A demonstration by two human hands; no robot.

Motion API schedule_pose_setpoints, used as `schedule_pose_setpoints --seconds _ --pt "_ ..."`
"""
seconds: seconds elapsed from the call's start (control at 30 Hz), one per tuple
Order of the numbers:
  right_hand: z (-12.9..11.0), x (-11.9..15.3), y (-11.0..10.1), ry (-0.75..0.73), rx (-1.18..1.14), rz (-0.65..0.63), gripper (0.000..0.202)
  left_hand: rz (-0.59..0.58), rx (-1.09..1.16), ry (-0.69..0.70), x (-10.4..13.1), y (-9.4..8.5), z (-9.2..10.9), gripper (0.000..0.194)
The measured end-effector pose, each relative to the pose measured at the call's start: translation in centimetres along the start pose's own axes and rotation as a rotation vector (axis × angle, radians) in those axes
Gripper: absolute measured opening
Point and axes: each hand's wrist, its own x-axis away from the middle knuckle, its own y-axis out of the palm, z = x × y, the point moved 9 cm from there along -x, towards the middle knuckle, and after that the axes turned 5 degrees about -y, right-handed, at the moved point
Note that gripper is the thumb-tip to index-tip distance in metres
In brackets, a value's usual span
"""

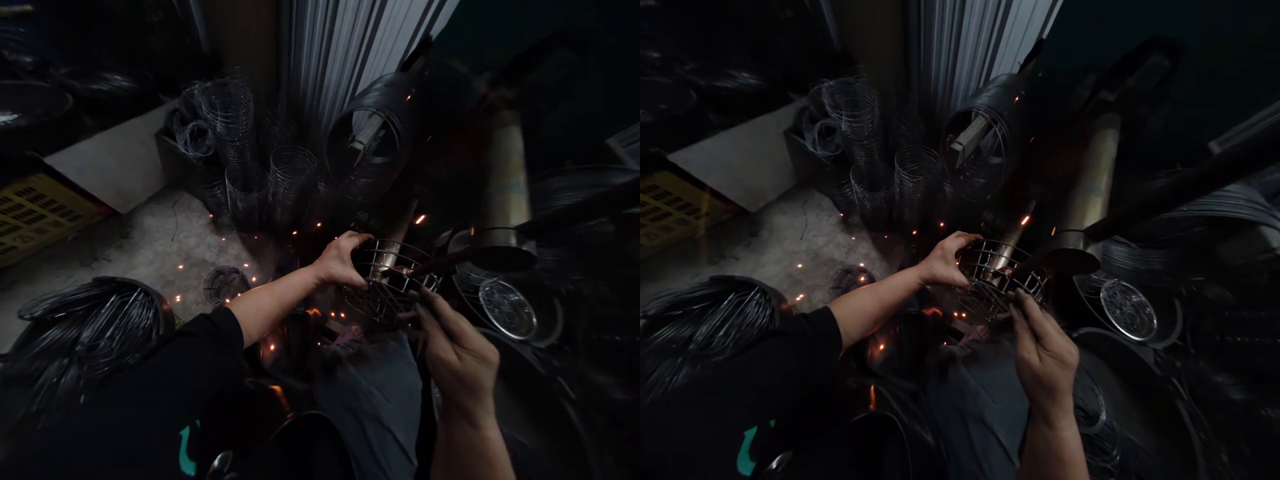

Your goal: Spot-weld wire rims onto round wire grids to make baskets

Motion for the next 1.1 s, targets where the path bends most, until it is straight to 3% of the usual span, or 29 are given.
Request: schedule_pose_setpoints --seconds 0.27,0.37,0.43,0.53,0.63,0.7,0.8,0.9,1.0,1.1 --pt "2.0 2.5 2.3 0.191 -0.128 -0.120 0.025 0.034 0.011 -0.116 -1.4 -0.3 -1.0 0.100" --pt "2.2 3.4 3.2 0.190 -0.073 -0.205 0.040 0.041 0.055 -0.079 -1.0 -0.5 -1.3 0.107" --pt "2.1 4.2 3.7 0.151 -0.020 -0.270 0.048 0.030 0.127 -0.067 -0.1 -0.3 -2.4 0.121" --pt "1.2 5.4 4.2 0.018 0.108 -0.345 0.037 -0.017 0.303 -0.202 1.7 1.4 -6.1 0.143" --pt "-1.1 6.1 4.7 -0.165 0.290 -0.417 0.038 -0.024 0.516 -0.382 3.2 3.3 -9.1 0.133" --pt "-3.3 6.2 4.9 -0.279 0.378 -0.451 0.043 0.018 0.605 -0.432 3.9 3.4 -9.7 0.123" --pt "-6.6 6.0 4.6 -0.407 0.393 -0.455 0.037 0.012 0.592 -0.377 4.8 1.8 -8.2 0.117" --pt "-8.8 5.5 4.3 -0.430 0.253 -0.477 0.029 -0.082 0.408 -0.225 6.6 -0.6 -5.1 0.110" --pt "-8.3 4.7 5.0 -0.274 0.063 -0.563 0.026 -0.109 0.141 -0.081 8.5 -2.3 -1.8 0.104" --pt "-6.0 4.2 6.3 -0.006 -0.052 -0.643 0.026 -0.120 -0.046 -0.011 9.5 -2.5 0.8 0.102"
